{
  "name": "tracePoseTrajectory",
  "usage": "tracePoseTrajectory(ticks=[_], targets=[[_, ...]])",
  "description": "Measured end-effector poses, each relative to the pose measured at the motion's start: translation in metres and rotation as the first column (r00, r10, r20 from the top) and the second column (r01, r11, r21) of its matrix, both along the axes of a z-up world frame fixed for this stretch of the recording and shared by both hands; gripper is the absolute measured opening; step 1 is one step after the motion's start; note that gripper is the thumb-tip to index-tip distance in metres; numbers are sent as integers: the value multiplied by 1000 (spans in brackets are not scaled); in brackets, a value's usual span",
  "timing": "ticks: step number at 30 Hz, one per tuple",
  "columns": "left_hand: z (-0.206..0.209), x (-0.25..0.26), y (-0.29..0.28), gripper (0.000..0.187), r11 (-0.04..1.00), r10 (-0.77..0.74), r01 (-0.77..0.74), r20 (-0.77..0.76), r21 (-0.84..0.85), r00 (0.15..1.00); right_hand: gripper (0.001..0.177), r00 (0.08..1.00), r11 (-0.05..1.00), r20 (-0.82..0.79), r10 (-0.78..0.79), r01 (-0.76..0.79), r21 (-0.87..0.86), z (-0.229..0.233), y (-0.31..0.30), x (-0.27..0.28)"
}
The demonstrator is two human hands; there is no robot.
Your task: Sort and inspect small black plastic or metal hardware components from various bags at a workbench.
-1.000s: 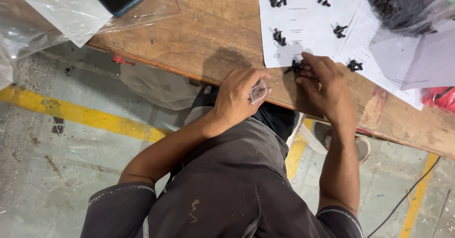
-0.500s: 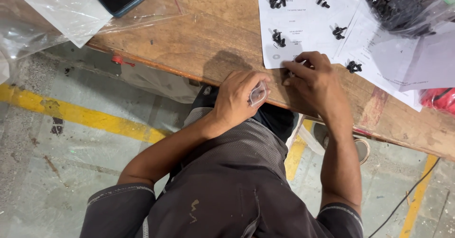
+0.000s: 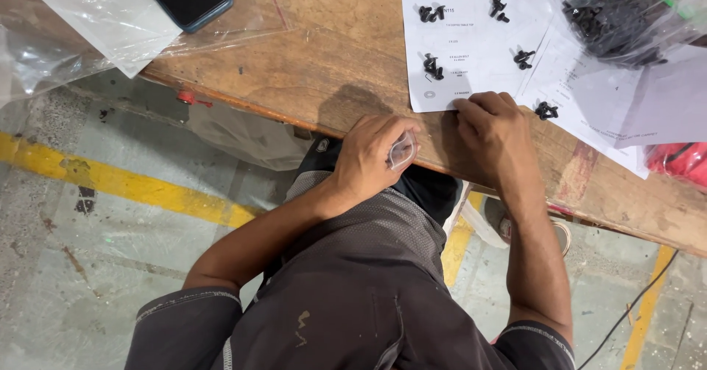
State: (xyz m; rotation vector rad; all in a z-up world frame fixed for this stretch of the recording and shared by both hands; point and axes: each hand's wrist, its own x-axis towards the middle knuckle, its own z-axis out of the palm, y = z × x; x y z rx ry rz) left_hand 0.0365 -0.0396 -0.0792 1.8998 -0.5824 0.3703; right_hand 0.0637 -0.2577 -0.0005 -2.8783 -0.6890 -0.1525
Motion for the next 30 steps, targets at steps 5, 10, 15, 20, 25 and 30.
tracePoseTrajectory(ticks=[5, 10, 15, 20, 25, 30], targets=[[-5, 0, -2, 33, 1000, -9, 9, 4, 3, 1000, 16, 999, 999, 21, -26, 26, -18, 2, 0, 1], [-6, 1, -5, 36, 1000, 18, -18, -48, -6, 999, 20, 900, 767, -396, -181, 381, 517, -9, -43, 12], [5, 5, -6, 37, 999, 11, -16, -116, -39, 993, 17, 751, -93, -644, 144, 659, 747, -39, -78, 8], [8, 9, -9, 35, 998, -10, 2, -151, -55, 989, 18, 765, -605, -497, 408, 635, 481, -40, -63, 1], [8, 10, -9, 34, 999, -28, 21, -157, -47, 987, 35, 763, -605, -414, 496, 646, 466, -36, -46, 3], [9, 12, -9, 36, 999, -34, 27, -152, -43, 988, 51, 739, -571, -438, 512, 673, 470, -23, -31, 7]])
